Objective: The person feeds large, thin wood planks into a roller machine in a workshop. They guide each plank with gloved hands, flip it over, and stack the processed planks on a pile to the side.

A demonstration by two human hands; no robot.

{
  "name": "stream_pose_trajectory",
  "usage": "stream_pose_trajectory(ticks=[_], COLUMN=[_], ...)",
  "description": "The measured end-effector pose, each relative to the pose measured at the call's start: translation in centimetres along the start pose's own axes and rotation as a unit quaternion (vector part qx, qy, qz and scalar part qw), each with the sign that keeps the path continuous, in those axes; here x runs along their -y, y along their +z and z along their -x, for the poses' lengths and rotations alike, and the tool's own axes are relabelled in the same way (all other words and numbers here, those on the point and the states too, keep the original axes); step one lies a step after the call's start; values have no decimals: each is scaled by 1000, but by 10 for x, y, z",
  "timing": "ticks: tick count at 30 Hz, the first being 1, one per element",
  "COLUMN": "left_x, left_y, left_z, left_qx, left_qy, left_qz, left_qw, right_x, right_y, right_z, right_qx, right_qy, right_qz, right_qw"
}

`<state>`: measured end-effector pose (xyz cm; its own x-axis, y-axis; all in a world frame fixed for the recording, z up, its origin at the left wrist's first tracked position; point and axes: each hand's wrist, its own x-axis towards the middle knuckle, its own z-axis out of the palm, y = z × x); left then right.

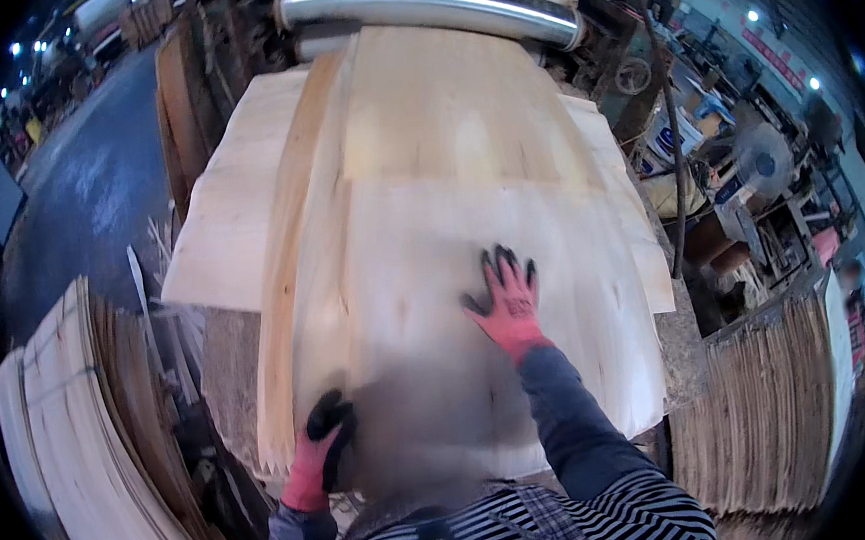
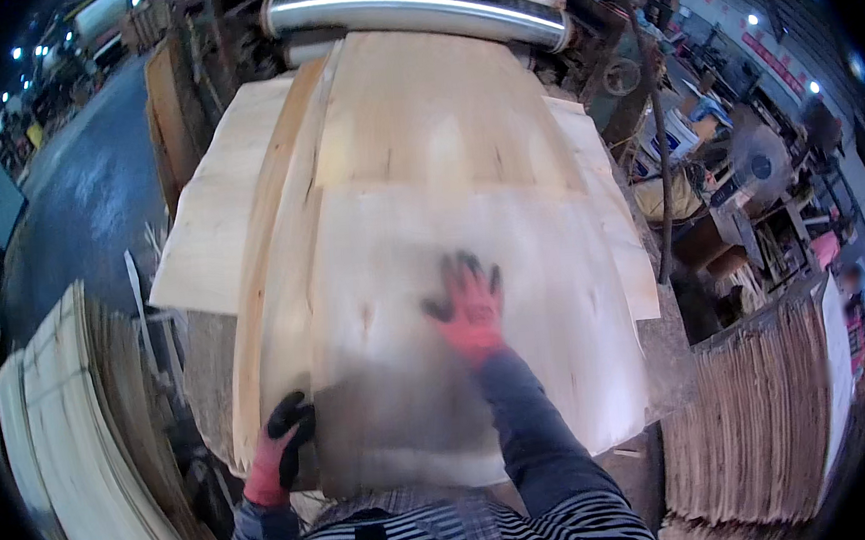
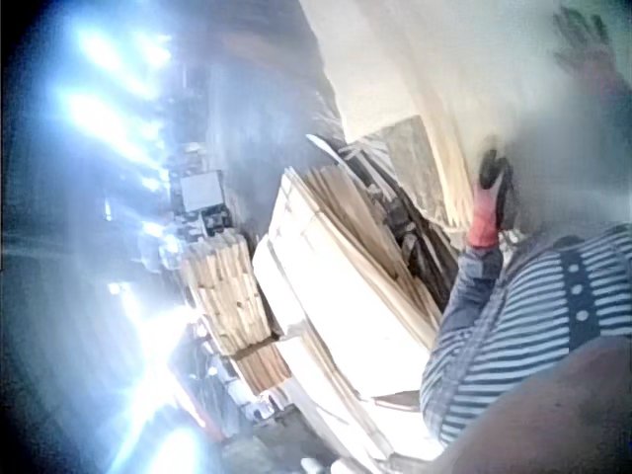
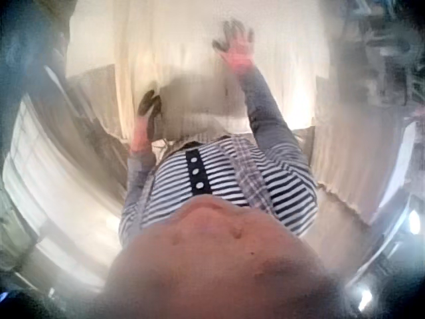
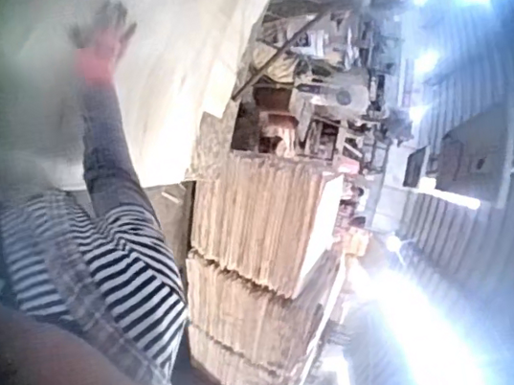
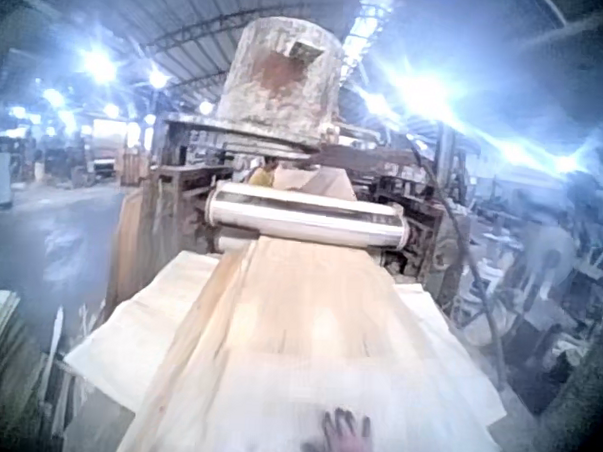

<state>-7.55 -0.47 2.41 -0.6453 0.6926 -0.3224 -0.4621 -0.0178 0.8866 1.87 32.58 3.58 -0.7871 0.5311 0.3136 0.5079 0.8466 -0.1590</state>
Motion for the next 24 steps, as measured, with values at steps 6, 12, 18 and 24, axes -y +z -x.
stream_pose_trajectory(ticks=[6, 12, 18, 24], left_x=[-24, -65, -81, -12], left_y=[38, 85, 53, -21], left_z=[2, 19, 90, 50], left_qx=[56, 200, 113, 27], left_qy=[-49, 44, -127, 33], left_qz=[31, -96, 162, 105], left_qw=[997, 974, 972, 994], right_x=[-48, -10, 21, 58], right_y=[-22, -51, -127, -152], right_z=[204, 311, 317, 267], right_qx=[74, 145, -161, 27], right_qy=[155, 24, -75, -11], right_qz=[-8, -53, -32, -23], right_qw=[985, 988, 984, 999])
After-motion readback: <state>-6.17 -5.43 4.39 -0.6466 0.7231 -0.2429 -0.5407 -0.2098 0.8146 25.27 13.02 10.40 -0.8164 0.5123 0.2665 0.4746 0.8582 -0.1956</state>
